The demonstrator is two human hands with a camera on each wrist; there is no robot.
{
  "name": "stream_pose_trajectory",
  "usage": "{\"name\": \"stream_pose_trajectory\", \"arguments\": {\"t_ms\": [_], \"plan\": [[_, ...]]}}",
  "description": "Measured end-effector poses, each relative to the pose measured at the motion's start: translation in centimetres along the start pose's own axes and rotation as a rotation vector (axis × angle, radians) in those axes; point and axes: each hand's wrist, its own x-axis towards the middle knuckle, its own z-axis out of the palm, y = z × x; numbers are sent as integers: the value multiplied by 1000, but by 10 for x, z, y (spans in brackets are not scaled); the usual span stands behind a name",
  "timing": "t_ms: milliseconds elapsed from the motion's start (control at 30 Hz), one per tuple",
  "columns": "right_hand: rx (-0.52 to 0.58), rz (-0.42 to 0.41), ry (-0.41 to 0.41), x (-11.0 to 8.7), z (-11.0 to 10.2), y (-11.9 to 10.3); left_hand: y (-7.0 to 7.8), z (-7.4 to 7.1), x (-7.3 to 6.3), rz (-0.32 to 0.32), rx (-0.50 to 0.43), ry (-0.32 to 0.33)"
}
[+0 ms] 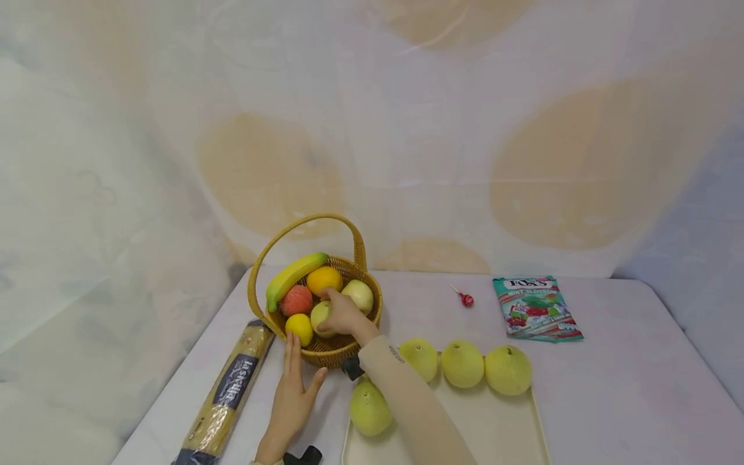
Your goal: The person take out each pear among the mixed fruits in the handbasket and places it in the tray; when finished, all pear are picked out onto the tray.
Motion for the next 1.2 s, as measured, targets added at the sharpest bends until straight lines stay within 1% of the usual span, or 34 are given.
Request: {"name": "stream_pose_trajectory", "arguments": {"t_ms": [233,467,700,867,1033,1200], "plan": [[31,-11,37,-1,-1,3,0,-1,0,-6,-9,-2],[45,-28,25,-6,-9,-1,0,-1,0,-3,-4,-3],[42,-51,33,-12,-18,-7,-2,0,1,-8,-3,-12],[36,-53,61,-15,-22,-6,-3,2,1,-9,2,-12],[68,-62,99,-19,-28,-6,-3,2,1,-7,-3,-13],[79,-68,116,-25,-33,-5,-1,1,1,-5,-6,-9]]}}
